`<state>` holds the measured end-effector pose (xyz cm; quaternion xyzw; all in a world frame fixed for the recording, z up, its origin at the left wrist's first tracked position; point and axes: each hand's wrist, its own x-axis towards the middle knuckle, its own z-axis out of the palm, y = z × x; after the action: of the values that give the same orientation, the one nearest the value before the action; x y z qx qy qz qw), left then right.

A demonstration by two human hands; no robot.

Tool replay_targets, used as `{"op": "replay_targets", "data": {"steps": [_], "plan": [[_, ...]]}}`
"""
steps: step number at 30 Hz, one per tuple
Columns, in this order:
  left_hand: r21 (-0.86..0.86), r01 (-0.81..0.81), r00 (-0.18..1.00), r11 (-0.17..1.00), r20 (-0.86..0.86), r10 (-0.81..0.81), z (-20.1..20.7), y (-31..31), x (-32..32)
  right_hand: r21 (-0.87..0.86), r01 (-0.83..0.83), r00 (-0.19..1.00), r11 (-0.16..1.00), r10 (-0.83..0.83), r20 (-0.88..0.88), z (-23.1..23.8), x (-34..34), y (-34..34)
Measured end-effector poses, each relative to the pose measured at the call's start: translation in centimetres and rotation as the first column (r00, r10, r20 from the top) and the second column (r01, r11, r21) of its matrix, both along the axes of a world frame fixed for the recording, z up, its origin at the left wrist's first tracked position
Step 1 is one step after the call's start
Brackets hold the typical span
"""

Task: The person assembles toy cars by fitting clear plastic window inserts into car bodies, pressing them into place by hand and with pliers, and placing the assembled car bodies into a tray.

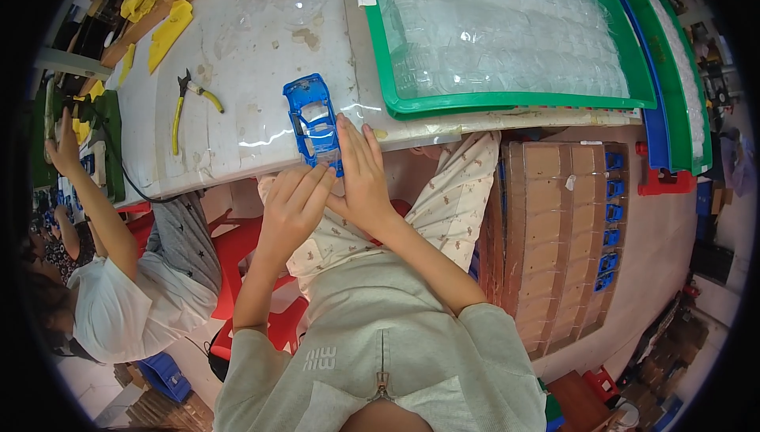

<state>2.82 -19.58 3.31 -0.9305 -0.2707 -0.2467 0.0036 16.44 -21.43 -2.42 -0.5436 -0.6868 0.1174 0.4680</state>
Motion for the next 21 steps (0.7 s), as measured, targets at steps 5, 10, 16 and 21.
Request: {"op": "replay_targets", "data": {"steps": [5,10,16,21], "plan": [[-0.010,0.006,1.000,1.000,0.031,-0.006,0.3,-0.1,-0.2,-0.028,-0.009,1.000,1.000,0.009,-0.013,0.1,0.0,-0.1],[-0.026,-0.006,0.999,1.000,0.053,0.008,0.0,0.8,-0.3,-0.027,-0.009,1.000,1.000,0.008,-0.020,0.2,0.0,-0.1],[-0.077,0.009,0.998,0.997,0.062,-0.004,-0.6,1.0,0.1,-0.025,-0.010,1.000,1.000,0.009,-0.019,0.0,0.0,0.0],[0.005,-0.054,0.997,0.999,0.057,0.054,0.0,1.1,0.5,-0.019,-0.003,0.999,1.000,0.002,-0.033,0.2,-0.1,0.0]]}}
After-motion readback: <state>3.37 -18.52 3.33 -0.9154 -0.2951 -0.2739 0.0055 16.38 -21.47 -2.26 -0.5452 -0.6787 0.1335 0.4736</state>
